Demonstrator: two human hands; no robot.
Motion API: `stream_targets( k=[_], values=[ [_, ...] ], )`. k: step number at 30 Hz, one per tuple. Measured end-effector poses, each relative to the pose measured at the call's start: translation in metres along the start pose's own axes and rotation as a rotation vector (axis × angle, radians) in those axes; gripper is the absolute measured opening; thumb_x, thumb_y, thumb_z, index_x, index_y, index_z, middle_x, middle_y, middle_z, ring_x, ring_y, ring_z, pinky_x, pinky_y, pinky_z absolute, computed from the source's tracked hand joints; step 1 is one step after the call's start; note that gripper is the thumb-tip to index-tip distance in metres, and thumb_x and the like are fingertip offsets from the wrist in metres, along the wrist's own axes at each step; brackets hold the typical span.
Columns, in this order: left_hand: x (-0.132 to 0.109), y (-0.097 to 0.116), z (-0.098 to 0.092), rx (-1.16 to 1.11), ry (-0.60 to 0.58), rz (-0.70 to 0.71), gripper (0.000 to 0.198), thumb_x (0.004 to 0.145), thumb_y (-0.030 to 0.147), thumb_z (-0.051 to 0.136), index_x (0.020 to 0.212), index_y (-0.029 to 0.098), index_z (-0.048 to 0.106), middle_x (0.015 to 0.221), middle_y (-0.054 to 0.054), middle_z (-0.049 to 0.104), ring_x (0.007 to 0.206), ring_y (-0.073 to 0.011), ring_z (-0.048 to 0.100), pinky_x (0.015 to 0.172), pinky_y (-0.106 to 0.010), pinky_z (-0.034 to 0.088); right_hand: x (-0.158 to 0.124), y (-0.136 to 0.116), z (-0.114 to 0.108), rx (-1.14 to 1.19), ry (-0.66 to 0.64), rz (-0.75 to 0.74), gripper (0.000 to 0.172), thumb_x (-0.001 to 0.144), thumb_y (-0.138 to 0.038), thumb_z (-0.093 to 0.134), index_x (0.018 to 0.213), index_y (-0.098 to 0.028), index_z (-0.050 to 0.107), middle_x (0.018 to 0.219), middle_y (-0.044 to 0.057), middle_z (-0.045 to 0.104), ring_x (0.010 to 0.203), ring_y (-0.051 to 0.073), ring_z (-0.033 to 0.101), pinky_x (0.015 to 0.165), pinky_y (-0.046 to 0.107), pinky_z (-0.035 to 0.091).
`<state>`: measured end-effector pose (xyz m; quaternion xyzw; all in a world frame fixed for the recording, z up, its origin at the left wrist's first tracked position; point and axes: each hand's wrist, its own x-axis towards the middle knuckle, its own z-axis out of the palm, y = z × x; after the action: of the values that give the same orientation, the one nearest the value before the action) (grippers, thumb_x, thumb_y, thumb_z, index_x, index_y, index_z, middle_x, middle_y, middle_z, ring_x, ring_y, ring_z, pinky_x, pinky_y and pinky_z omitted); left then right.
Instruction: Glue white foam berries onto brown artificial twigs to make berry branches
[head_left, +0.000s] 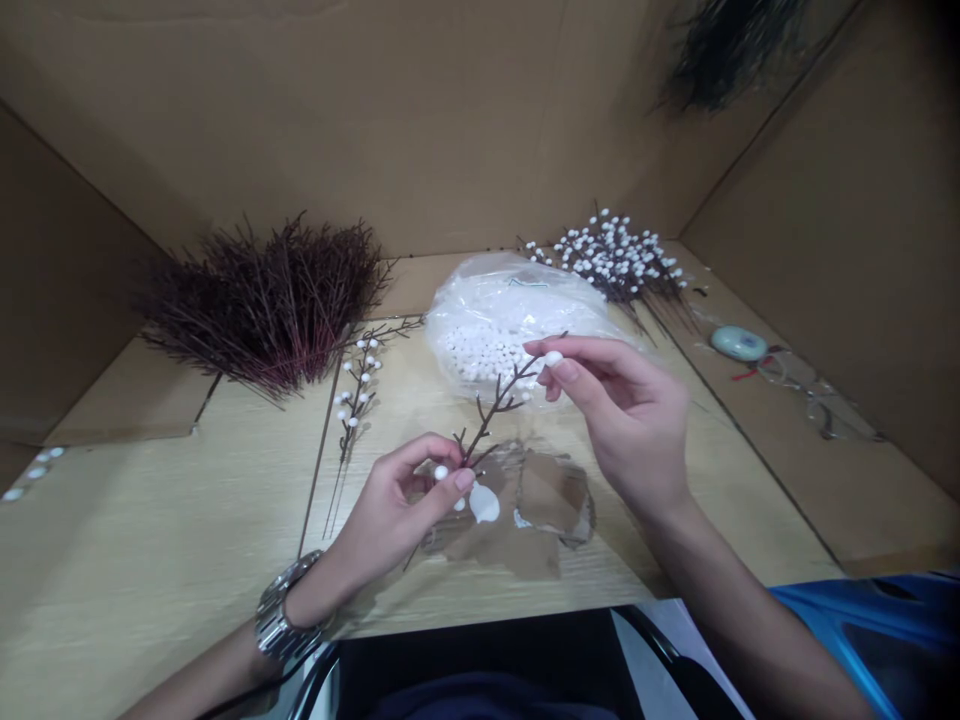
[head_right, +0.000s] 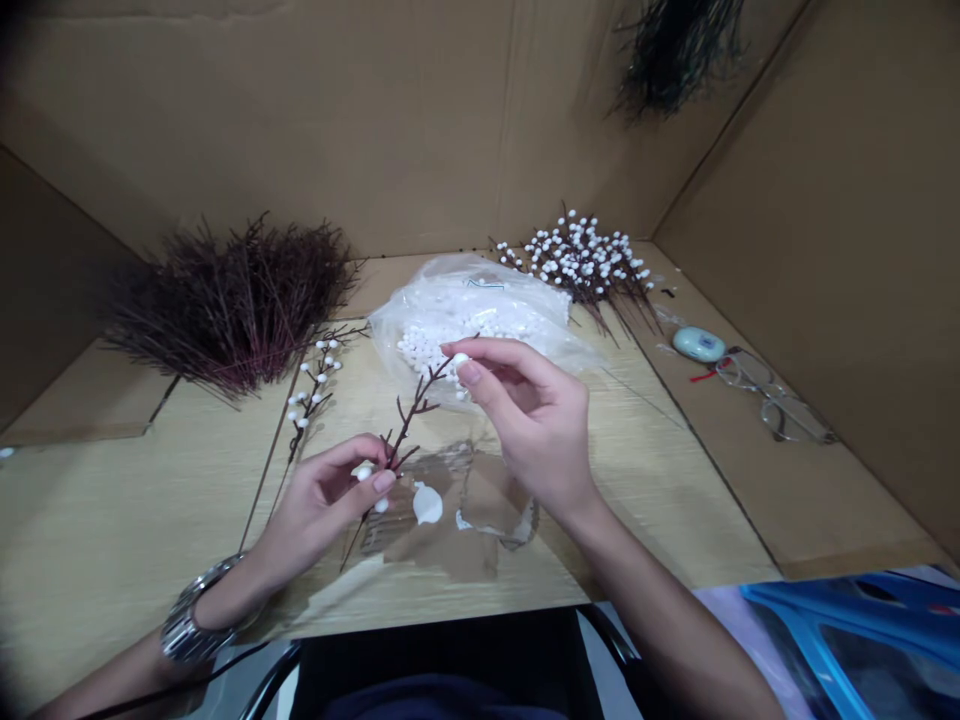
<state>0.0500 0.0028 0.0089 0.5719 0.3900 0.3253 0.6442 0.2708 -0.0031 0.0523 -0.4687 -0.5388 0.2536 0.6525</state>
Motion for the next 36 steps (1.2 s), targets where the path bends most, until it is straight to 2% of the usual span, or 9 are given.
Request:
stream_targets(
  k=[6, 9, 12, 15, 17, 21, 24, 31, 36],
  values=[
    [0.001, -0.003, 0.003, -0.059, -0.03, -0.046, 0.018, 0.09, 0.037, 0.076, 0.093, 0.021, 0.069, 0.088, 0.001, 0.061, 0.076, -0.013, 0.06, 0.065, -0.024, 0.063, -0.001, 0.002, 0.001, 0.001, -0.01, 0.018, 0.014, 0.092, -0.015, 0.069, 0.101, -0.024, 0.077, 0.103, 0.0, 0.08, 0.084, 0.013, 0.073, 0.077, 0.028, 0.059],
    [0.001, -0.003, 0.004, -0.072, -0.045, -0.057, 0.018, 0.091, 0.037, 0.074, 0.095, 0.021, 0.068, 0.088, 0.002, 0.059, 0.078, -0.0134, 0.061, 0.066, -0.024, 0.064, 0.0, 0.002, 0.001, -0.028, -0.012, 0.011, 0.015, 0.093, -0.015, 0.068, 0.102, -0.024, 0.076, 0.107, 0.002, 0.079, 0.09, 0.015, 0.073, 0.078, 0.03, 0.059],
    [0.002, -0.002, 0.003, -0.068, -0.036, -0.053, 0.018, 0.093, 0.038, 0.072, 0.097, 0.021, 0.067, 0.089, 0.002, 0.057, 0.078, -0.0132, 0.059, 0.065, -0.024, 0.065, -0.001, 0.001, -0.001, -0.079, 0.095, -0.127, 0.017, 0.092, -0.013, 0.068, 0.103, -0.025, 0.076, 0.111, 0.004, 0.075, 0.104, 0.019, 0.069, 0.082, 0.034, 0.057],
    [0.004, -0.001, 0.002, -0.047, -0.015, -0.028, 0.018, 0.094, 0.038, 0.07, 0.097, 0.021, 0.067, 0.092, 0.001, 0.056, 0.079, -0.0132, 0.058, 0.063, -0.024, 0.066, -0.005, -0.001, -0.002, -0.146, 0.163, -0.269, 0.021, 0.09, -0.01, 0.068, 0.102, -0.025, 0.076, 0.1, 0.003, 0.071, 0.099, 0.018, 0.066, 0.079, 0.032, 0.054],
    [0.005, 0.0, 0.0, -0.043, 0.006, -0.015, 0.018, 0.094, 0.039, 0.07, 0.097, 0.021, 0.068, 0.092, 0.001, 0.056, 0.077, -0.0125, 0.057, 0.062, -0.024, 0.066, -0.009, -0.002, -0.001, -0.17, 0.069, -0.267, 0.022, 0.09, -0.009, 0.068, 0.103, -0.026, 0.076, 0.093, 0.001, 0.07, 0.09, 0.016, 0.064, 0.074, 0.031, 0.051],
    [0.006, 0.002, -0.003, -0.039, 0.086, 0.018, 0.02, 0.092, 0.04, 0.072, 0.096, 0.02, 0.068, 0.091, 0.002, 0.058, 0.07, -0.0104, 0.059, 0.057, -0.02, 0.062, -0.021, 0.001, 0.005, -0.139, -0.225, -0.161, 0.021, 0.091, -0.01, 0.069, 0.105, -0.025, 0.074, 0.09, 0.0, 0.07, 0.08, 0.015, 0.062, 0.07, 0.031, 0.049],
    [0.006, 0.004, -0.006, -0.033, 0.129, 0.049, 0.02, 0.091, 0.039, 0.073, 0.096, 0.02, 0.069, 0.093, 0.001, 0.06, 0.068, -0.0101, 0.061, 0.056, -0.02, 0.061, -0.026, 0.006, 0.012, -0.106, -0.351, -0.063, 0.015, 0.091, -0.015, 0.071, 0.103, -0.024, 0.074, 0.087, 0.0, 0.069, 0.078, 0.015, 0.061, 0.07, 0.032, 0.049],
    [0.005, 0.0, -0.01, -0.071, 0.112, 0.104, 0.016, 0.092, 0.033, 0.073, 0.1, 0.02, 0.069, 0.095, 0.0, 0.063, 0.068, -0.0117, 0.064, 0.06, -0.023, 0.061, -0.031, 0.013, 0.023, -0.086, -0.404, 0.083, 0.011, 0.093, -0.022, 0.071, 0.101, -0.027, 0.075, 0.09, 0.0, 0.071, 0.083, 0.016, 0.064, 0.073, 0.032, 0.05],
    [0.007, -0.004, -0.01, -0.038, 0.096, 0.121, 0.019, 0.094, 0.036, 0.071, 0.105, 0.021, 0.07, 0.101, -0.003, 0.066, 0.08, -0.0168, 0.067, 0.068, -0.028, 0.062, -0.032, 0.014, 0.024, -0.095, -0.401, 0.111, 0.012, 0.093, -0.022, 0.07, 0.103, -0.028, 0.076, 0.092, -0.001, 0.074, 0.084, 0.016, 0.066, 0.072, 0.031, 0.051]
  ],
)
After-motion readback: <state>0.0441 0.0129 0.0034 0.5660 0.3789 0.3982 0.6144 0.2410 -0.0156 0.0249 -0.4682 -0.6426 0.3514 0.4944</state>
